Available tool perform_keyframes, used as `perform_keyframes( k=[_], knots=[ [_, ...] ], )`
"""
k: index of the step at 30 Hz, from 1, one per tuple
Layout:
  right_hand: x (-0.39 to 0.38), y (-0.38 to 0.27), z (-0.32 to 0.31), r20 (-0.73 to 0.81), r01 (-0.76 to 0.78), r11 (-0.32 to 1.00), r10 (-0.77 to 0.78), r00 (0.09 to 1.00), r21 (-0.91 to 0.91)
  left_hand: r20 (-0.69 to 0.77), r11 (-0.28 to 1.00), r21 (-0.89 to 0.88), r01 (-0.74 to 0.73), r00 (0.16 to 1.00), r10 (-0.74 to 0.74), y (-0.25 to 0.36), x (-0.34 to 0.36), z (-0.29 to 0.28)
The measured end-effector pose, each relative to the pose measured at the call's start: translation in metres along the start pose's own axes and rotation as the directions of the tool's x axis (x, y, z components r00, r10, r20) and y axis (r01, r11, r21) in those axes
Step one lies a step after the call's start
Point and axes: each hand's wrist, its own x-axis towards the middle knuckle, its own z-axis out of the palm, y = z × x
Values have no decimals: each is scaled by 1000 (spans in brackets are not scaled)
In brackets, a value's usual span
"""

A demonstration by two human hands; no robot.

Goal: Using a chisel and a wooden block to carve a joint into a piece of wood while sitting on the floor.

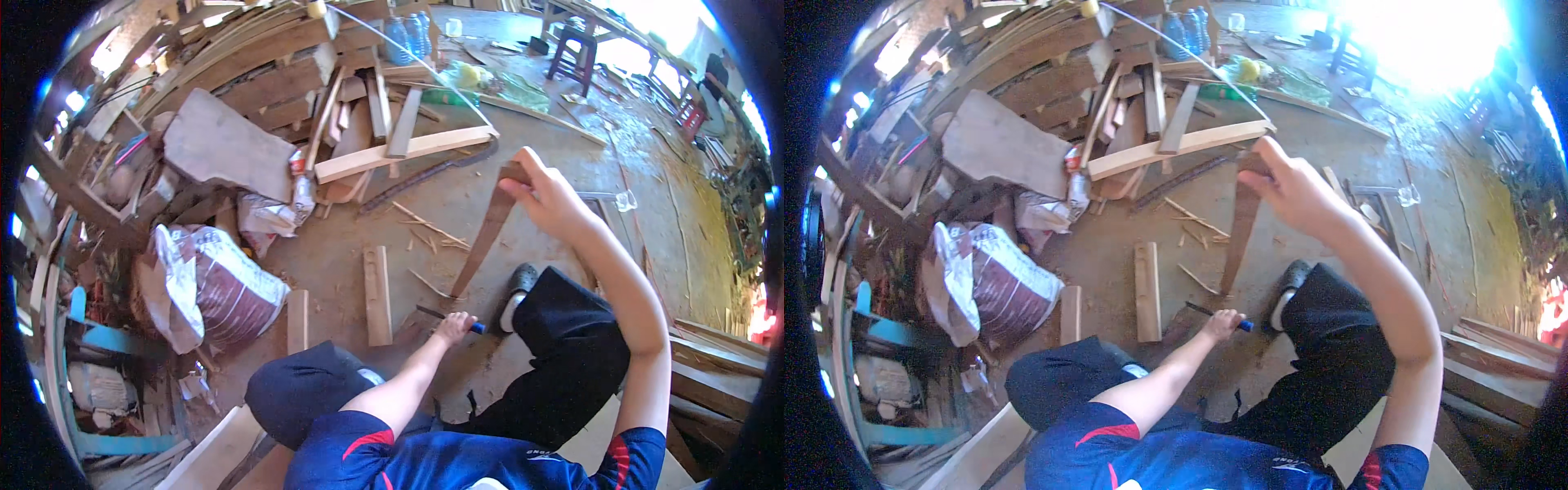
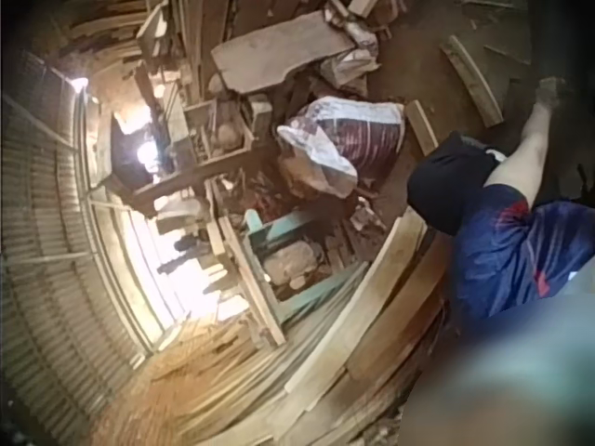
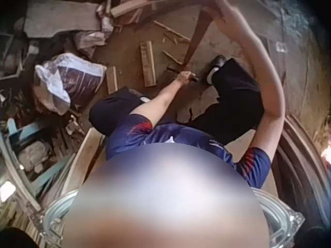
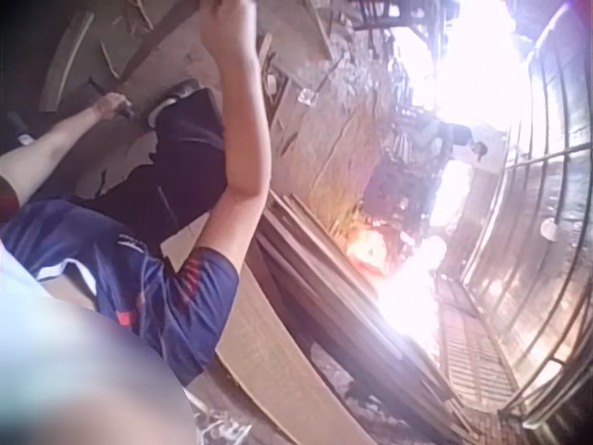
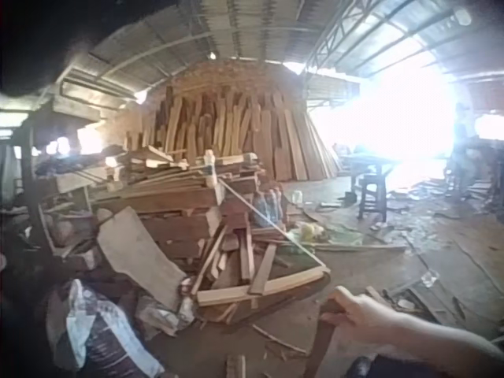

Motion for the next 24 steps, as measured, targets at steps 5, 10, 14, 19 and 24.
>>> perform_keyframes(
  k=[5,10,14,19,24],
  knots=[
    [2,-8,-19,64,-139,956,160,985,-258,279,997,78,-5,960,-17,13,3,-33],
    [-1,-4,-16,40,-78,968,89,995,-237,416,993,109,-42,909,-7,19,-10,-32],
    [7,-26,-10,73,-89,963,111,991,-253,539,979,117,-169,839,80,4,-40,-15],
    [4,-16,-5,95,-54,966,80,992,-255,560,963,102,-249,815,151,9,-39,-7],
    [-3,-6,-10,58,-72,973,87,995,-220,537,979,90,-181,837,106,19,-26,-9]
  ],
)
